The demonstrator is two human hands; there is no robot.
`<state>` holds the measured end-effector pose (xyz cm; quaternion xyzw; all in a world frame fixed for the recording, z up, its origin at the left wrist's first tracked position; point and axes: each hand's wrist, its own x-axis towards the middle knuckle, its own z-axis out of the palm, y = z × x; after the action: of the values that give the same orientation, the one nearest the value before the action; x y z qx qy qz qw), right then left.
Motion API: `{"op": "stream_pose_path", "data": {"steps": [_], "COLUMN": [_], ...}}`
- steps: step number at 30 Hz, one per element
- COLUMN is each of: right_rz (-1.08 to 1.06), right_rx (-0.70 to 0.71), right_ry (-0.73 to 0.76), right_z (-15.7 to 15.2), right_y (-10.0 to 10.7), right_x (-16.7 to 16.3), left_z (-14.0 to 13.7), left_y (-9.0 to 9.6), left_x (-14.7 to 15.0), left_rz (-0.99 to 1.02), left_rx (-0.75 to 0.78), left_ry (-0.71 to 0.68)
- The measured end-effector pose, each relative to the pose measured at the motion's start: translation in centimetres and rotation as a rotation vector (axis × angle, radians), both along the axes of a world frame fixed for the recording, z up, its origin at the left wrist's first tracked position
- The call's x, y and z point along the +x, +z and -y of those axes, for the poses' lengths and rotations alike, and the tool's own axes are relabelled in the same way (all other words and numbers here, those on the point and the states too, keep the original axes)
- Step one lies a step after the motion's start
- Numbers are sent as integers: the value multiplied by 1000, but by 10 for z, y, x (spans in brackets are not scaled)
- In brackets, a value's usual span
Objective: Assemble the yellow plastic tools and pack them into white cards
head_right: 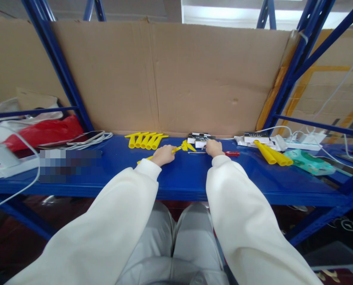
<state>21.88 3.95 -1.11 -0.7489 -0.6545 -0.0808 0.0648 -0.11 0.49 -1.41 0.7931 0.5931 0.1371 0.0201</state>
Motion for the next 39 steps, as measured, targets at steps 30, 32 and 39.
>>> {"op": "stream_pose_path", "data": {"steps": [30,32,39], "right_rz": [-843,-853,-887], "right_rx": [316,313,316], "right_ry": [671,664,683], "right_z": [-11,-12,-13], "right_y": [-11,-13,-15], "right_x": [-34,-35,-37], "left_z": [-10,-10,-12], "left_y": [31,29,28], "left_x": [6,6,8], "left_rz": [1123,1139,1158], "left_rx": [-637,-636,-666], "left_ry": [31,30,25]}}
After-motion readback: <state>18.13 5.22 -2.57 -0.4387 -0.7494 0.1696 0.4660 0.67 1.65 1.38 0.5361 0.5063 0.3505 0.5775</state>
